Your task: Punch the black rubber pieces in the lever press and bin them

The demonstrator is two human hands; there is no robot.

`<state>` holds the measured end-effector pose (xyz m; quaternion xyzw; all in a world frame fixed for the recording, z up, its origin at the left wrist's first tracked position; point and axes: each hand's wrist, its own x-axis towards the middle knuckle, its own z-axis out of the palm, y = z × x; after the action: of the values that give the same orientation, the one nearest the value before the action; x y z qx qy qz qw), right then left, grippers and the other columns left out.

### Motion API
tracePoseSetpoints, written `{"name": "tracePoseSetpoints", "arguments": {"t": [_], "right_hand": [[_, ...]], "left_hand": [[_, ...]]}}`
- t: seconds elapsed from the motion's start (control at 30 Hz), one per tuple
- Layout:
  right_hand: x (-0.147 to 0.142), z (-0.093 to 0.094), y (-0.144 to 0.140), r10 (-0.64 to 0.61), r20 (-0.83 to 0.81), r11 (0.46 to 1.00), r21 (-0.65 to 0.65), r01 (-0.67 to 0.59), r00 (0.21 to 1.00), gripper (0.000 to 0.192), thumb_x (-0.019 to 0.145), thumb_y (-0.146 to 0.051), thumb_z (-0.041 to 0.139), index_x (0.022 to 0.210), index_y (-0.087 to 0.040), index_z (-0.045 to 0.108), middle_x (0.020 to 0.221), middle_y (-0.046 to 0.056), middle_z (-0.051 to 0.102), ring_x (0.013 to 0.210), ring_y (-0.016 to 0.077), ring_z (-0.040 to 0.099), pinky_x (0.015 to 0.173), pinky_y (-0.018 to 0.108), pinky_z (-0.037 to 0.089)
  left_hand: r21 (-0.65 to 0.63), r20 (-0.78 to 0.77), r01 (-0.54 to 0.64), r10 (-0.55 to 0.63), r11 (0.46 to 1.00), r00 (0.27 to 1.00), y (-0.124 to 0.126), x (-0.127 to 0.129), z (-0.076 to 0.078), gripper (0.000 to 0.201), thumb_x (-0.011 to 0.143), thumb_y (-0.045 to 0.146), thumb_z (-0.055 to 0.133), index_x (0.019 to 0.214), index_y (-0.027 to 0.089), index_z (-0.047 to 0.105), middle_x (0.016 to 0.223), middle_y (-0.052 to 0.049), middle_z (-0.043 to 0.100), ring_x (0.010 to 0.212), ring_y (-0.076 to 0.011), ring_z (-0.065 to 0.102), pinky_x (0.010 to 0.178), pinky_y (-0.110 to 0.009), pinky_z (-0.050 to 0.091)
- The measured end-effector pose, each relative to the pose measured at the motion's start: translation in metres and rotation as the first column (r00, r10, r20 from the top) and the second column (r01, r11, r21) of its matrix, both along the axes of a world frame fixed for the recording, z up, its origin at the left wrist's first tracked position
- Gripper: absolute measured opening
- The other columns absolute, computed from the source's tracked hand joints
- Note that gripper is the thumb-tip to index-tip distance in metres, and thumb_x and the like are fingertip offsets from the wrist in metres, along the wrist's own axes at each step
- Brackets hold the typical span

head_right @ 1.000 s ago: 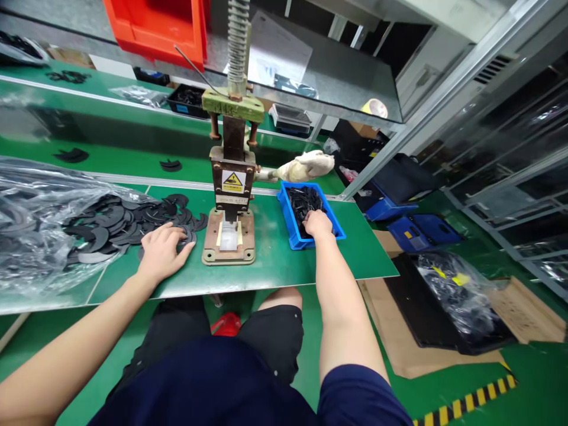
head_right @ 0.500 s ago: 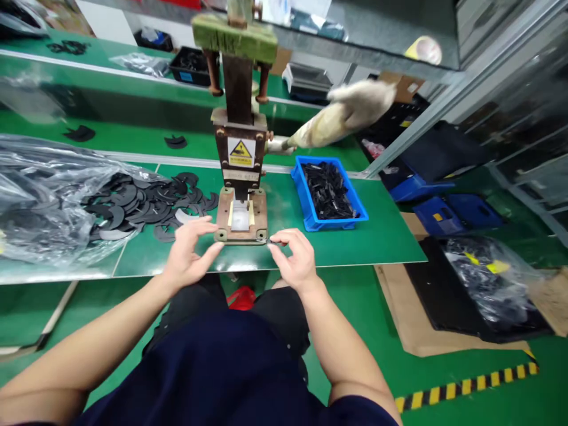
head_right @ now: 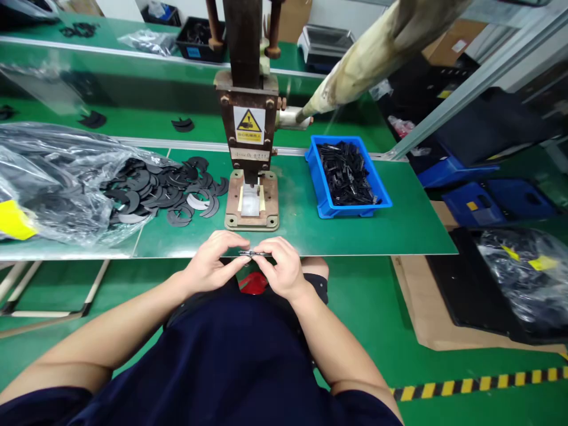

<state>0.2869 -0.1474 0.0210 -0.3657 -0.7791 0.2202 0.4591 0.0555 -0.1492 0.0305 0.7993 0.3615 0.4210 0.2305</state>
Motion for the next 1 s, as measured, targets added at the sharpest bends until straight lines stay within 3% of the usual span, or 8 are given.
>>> {"name": "tracePoseSetpoints", "arguments": {"t": [0.1,0.2,0.37,0.47,0.6,0.73,0.9,1.0], "right_hand": [[0.001,-0.001,0.003,0.023,0.041,0.999,0.029,-0.024,0.999,0.021,0.093,-0.020,0.073,0.113,-0.026,0.069,0.100,0.005,0.076,0.093,0.0184,0.072,0.083,0.038,0.062],[0.001,-0.002,0.006,0.055,0.104,0.996,0.068,-0.063,0.993,0.023,0.093,-0.019,0.072,0.115,-0.025,0.069,0.102,0.006,0.077,0.093,0.0184,0.071,0.083,0.039,0.061],[-0.001,0.005,0.012,0.142,0.215,0.977,0.124,-0.172,0.966,0.022,0.095,-0.018,0.070,0.115,-0.028,0.070,0.103,0.003,0.079,0.093,0.0176,0.071,0.084,0.038,0.060],[0.004,0.017,0.020,0.144,0.270,0.973,0.136,-0.186,0.952,0.029,0.094,-0.022,0.071,0.123,-0.027,0.067,0.109,0.005,0.079,0.099,0.0192,0.072,0.087,0.040,0.062],[0.027,0.048,0.042,-0.045,0.219,0.980,0.198,0.000,0.975,0.039,0.091,-0.026,0.076,0.129,-0.026,0.066,0.118,0.009,0.075,0.111,0.0235,0.071,0.096,0.045,0.063],[0.051,0.098,0.075,-0.256,-0.066,0.928,0.264,0.264,0.964,0.031,0.091,-0.033,0.076,0.120,-0.025,0.070,0.114,0.008,0.071,0.106,0.0224,0.069,0.097,0.046,0.061],[0.046,0.178,0.103,-0.189,-0.395,0.830,0.425,0.361,0.899,0.031,0.096,-0.048,0.070,0.117,-0.026,0.068,0.104,0.005,0.065,0.091,0.0174,0.068,0.087,0.041,0.063],[0.027,0.216,0.108,-0.065,-0.451,0.816,0.489,0.307,0.890,0.040,0.098,-0.063,0.062,0.117,-0.029,0.071,0.111,0.003,0.066,0.102,0.0167,0.070,0.096,0.041,0.063]], "left_hand": [[-0.072,0.015,0.030,-0.029,0.997,0.999,-0.001,-0.002,-0.002,0.021,0.100,0.029,0.073,0.120,0.025,0.069,0.109,-0.006,0.080,0.100,-0.0218,0.075,0.094,-0.041,0.054],[-0.318,0.104,0.096,-0.066,0.943,0.992,-0.002,-0.002,-0.003,0.017,0.103,0.036,0.069,0.113,0.023,0.071,0.106,-0.006,0.080,0.095,-0.0200,0.074,0.089,-0.037,0.056],[-0.726,0.439,0.373,-0.028,0.578,0.898,0.007,-0.004,-0.008,0.031,0.097,0.048,0.076,0.092,0.019,0.065,0.085,-0.004,0.075,0.080,-0.0169,0.070,0.076,-0.031,0.054],[-0.751,0.532,0.455,0.030,0.478,0.846,0.017,-0.009,-0.011,0.033,0.089,0.044,0.086,0.098,0.019,0.066,0.082,-0.002,0.072,0.076,-0.0146,0.067,0.074,-0.028,0.051],[-0.702,0.576,0.428,0.101,0.569,0.811,0.038,-0.021,-0.008,0.044,0.090,0.046,0.085,0.124,0.021,0.072,0.085,0.000,0.069,0.076,-0.0135,0.065,0.075,-0.028,0.052],[-0.632,0.562,0.339,0.111,0.697,0.819,0.069,-0.033,-0.007,0.041,0.090,0.050,0.083,0.115,0.020,0.071,0.087,-0.002,0.073,0.081,-0.0163,0.070,0.079,-0.031,0.056],[-0.548,0.513,0.101,0.239,0.830,0.824,0.114,-0.032,-0.024,0.044,0.084,0.052,0.086,0.103,0.020,0.061,0.088,-0.004,0.078,0.077,-0.0171,0.073,0.078,-0.033,0.059],[-0.475,0.466,-0.060,0.309,0.878,0.829,0.138,-0.025,-0.035,0.042,0.086,0.049,0.083,0.110,0.022,0.063,0.092,-0.004,0.079,0.082,-0.0189,0.076,0.082,-0.036,0.061]]}}
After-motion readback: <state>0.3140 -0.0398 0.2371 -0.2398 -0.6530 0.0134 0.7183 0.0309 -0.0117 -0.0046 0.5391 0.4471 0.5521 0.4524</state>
